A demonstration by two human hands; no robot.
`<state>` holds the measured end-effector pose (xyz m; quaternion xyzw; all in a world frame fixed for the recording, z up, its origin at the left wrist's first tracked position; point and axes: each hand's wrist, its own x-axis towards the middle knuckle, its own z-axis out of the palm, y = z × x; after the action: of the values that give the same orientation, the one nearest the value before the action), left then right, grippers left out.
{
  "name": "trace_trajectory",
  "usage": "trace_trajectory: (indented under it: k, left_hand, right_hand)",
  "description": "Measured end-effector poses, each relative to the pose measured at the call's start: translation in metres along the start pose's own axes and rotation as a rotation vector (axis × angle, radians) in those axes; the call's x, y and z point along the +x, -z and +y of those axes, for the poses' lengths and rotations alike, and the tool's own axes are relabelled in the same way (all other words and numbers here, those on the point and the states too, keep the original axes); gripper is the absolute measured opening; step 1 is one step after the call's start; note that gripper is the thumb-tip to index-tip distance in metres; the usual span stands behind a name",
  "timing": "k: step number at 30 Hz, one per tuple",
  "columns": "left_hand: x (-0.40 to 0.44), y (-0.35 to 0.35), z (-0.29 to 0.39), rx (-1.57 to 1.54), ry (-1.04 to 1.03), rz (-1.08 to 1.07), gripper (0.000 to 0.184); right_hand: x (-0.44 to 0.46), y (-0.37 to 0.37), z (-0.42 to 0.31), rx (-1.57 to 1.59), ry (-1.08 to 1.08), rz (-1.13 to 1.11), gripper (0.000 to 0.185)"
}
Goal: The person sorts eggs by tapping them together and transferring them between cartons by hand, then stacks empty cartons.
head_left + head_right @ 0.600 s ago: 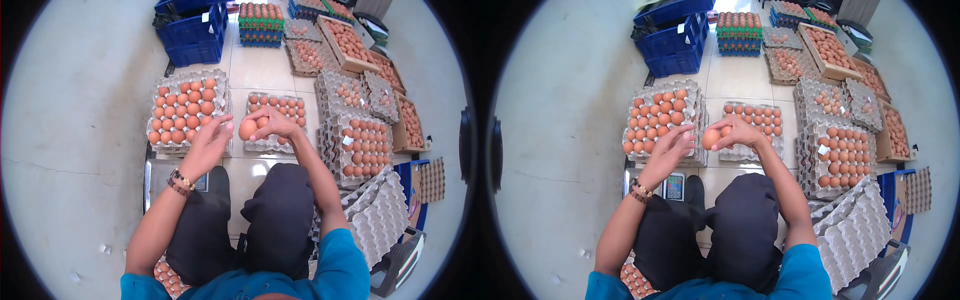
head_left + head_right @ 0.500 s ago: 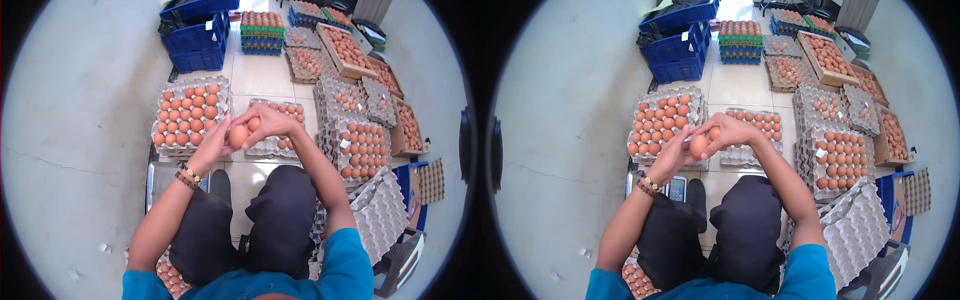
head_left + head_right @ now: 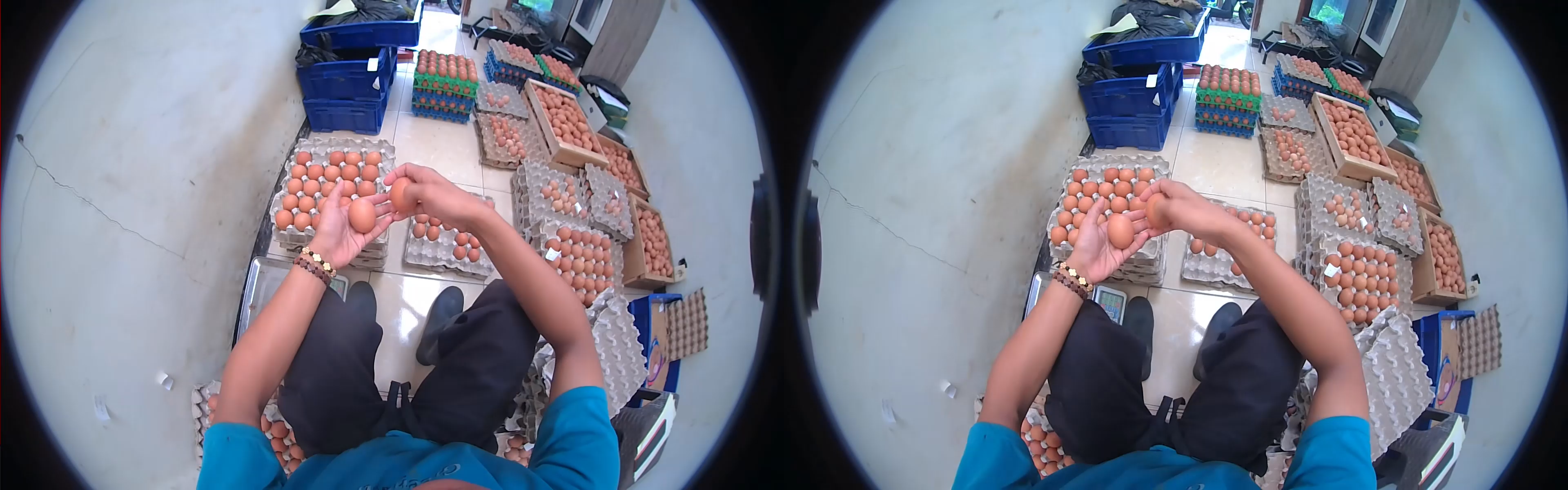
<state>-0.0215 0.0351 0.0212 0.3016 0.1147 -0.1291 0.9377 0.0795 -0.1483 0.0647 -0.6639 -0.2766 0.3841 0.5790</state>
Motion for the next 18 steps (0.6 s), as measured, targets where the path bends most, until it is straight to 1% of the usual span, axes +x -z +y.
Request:
trace_trajectory:
  k: [1,3,5,6,8,9,11,14,17,18]
  left_hand:
    - [-0.002,0.0,0.0,-0.024,0.0,0.02,0.08]
    - [-0.004,0.001,0.001,-0.04,-0.013,0.022,0.08]
    - [-0.005,0.003,0.0,-0.029,-0.036,-0.009,0.08]
    - [-0.004,0.005,0.001,-0.026,-0.02,-0.054,0.078]
    - [-0.002,0.008,0.004,-0.019,0.019,-0.141,0.073]
    - [-0.003,0.006,0.003,0.027,-0.004,-0.111,0.067]
    - [-0.004,-0.002,0.001,0.118,-0.053,-0.057,0.056]
    - [-0.002,0.004,-0.003,0.226,-0.061,-0.061,0.045]
    - [0.002,0.017,-0.004,0.274,-0.078,-0.083,0.041]
    - [-0.001,0.013,-0.002,0.273,-0.095,-0.058,0.041]
  right_hand:
    - [-0.006,-0.005,-0.006,-0.222,0.047,0.042,0.047]
    - [-0.01,-0.013,-0.001,-0.531,0.176,0.145,0.049]
    - [-0.005,-0.018,0.022,-0.697,0.338,0.267,0.05]
    - [-0.008,-0.023,0.019,-0.753,0.327,0.31,0.048]
    - [-0.005,-0.027,0.021,-0.755,0.337,0.343,0.051]
    - [-0.005,-0.029,0.022,-0.755,0.34,0.36,0.053]
    - [-0.005,-0.029,0.02,-0.732,0.341,0.326,0.054]
    - [-0.005,-0.031,0.016,-0.756,0.356,0.305,0.053]
    - [-0.01,-0.031,0.013,-0.735,0.424,0.314,0.049]
    - [-0.014,-0.031,0.011,-0.715,0.457,0.319,0.047]
